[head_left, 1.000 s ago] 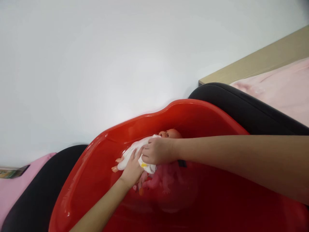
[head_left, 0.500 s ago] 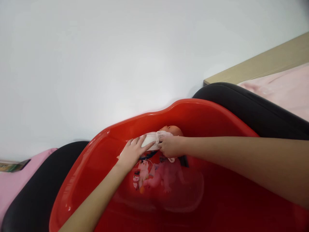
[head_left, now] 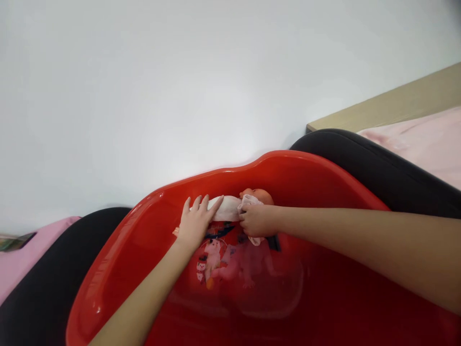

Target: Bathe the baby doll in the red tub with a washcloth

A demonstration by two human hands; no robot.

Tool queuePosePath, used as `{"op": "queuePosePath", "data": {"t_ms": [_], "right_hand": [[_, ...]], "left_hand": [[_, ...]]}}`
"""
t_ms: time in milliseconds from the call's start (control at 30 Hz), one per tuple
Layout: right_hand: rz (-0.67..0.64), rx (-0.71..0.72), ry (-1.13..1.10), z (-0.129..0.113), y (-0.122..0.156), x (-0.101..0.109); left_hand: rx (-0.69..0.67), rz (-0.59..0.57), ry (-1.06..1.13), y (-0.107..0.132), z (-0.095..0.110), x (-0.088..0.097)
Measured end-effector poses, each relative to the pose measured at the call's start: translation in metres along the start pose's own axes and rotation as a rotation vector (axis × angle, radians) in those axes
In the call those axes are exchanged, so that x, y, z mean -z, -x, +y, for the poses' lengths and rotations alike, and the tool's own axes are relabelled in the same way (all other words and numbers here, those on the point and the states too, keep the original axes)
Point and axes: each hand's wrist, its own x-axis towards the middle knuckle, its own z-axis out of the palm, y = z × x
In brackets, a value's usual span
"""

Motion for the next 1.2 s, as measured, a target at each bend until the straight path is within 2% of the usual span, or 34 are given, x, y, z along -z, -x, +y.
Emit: {"op": "queuePosePath", "data": {"t_ms": [100, 267, 467, 533, 633, 800, 933, 1067, 1200], "right_hand": [[0.0, 0.112, 0.123, -0.011, -0.003, 0.016], [0.119, 0.206, 0.198, -0.036, -0.015, 0.034], [0.114, 0.342, 0.191, -0.063, -0.063, 0.042], [0.078, 0.36, 0.21, -0.066, -0.084, 0.039], [0.02, 0.291, 0.294, -0.06, -0.109, 0.027], [0.002, 0.271, 0.414, -0.038, -0.129, -0.007], [-0.061, 0.195, 0.486, -0.024, -0.114, -0.032], [-0.117, 0.152, 0.511, -0.014, -0.066, -0.045], [-0.112, 0.11, 0.481, -0.014, -0.023, -0.043]], "left_hand": [[0.001, 0.026, 0.017, 0.0, -0.009, -0.013], [0.007, 0.056, 0.124, -0.008, -0.029, -0.031], [-0.001, 0.07, 0.234, -0.028, -0.047, -0.033], [-0.003, 0.024, 0.27, -0.033, -0.052, -0.033], [-0.004, -0.049, 0.318, -0.036, -0.056, -0.033], [-0.03, -0.089, 0.374, -0.043, -0.061, -0.035], [-0.028, -0.102, 0.418, -0.053, -0.065, -0.038], [-0.018, -0.107, 0.438, -0.063, -0.069, -0.044], [-0.013, -0.141, 0.493, -0.072, -0.072, -0.046]]}}
